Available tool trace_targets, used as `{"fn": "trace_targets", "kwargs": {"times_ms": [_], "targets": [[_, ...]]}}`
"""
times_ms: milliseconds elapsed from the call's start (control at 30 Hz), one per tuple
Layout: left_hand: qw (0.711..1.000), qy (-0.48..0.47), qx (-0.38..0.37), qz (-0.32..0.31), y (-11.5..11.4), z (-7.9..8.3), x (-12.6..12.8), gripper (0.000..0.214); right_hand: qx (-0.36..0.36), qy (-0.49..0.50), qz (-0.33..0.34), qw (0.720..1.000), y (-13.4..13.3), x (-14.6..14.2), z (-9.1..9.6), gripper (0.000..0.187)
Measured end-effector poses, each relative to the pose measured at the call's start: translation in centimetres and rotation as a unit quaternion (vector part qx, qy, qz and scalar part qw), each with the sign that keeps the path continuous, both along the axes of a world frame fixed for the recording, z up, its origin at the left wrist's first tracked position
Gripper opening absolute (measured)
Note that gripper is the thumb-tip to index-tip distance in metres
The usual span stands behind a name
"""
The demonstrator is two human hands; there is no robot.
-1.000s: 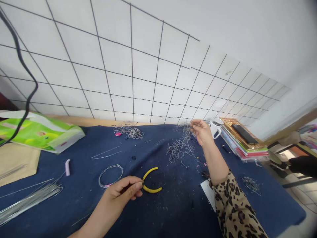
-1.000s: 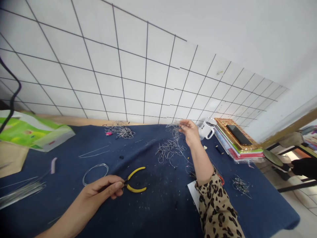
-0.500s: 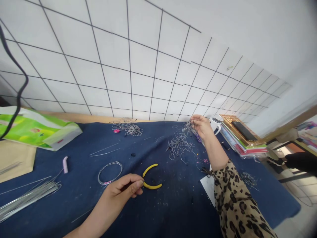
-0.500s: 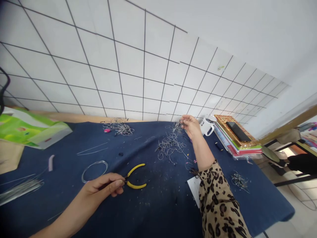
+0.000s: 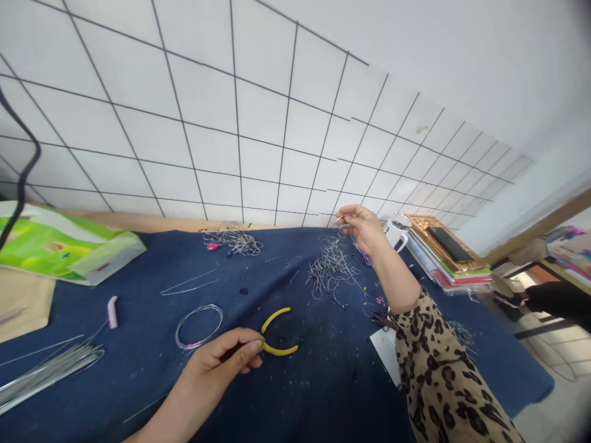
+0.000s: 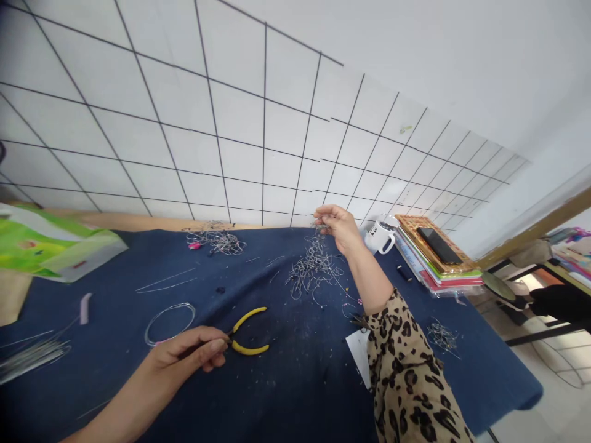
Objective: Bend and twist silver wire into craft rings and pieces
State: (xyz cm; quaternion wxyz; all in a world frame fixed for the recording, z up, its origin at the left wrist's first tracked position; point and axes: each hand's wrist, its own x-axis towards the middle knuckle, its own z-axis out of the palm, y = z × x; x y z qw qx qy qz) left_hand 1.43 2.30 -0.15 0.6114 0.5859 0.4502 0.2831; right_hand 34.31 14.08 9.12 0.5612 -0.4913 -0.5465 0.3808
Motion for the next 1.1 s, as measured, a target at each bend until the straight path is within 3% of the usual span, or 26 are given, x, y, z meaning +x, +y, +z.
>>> {"fn": "trace_targets", "kwargs": {"times_ms": [467,567,700,933,1100], "targets": [[1.0,-0.02,-0.008,-0.005,-0.2,-0.1,-0.1,0.025,-0.035,0.009,0.005,0.999,0.0,0.7,-1.0,0.025],[1.0,-0.018,-0.008,-0.01,-0.1,-0.2,-0.1,0.026,-0.016,-0.057,-0.029,0.998,0.3,1.8,-1.2,0.028],[1.0,-0.012,-0.014,-0.01,-0.1,-0.2,-0.1,0.027,-0.056,-0.16,-0.071,0.983,1.0,4.0,-2.5,0.027],[1.0,-0.018,-0.016,-0.016,-0.1,-0.6,-0.2,0.027,-0.149,-0.342,-0.08,0.924,1.6,6.8,-6.0,0.022],[1.0,-0.015,-0.015,-0.012,-0.1,-0.5,-0.2,0.027,-0.152,-0.471,-0.081,0.865,1.9,7.1,-6.3,0.025]]}}
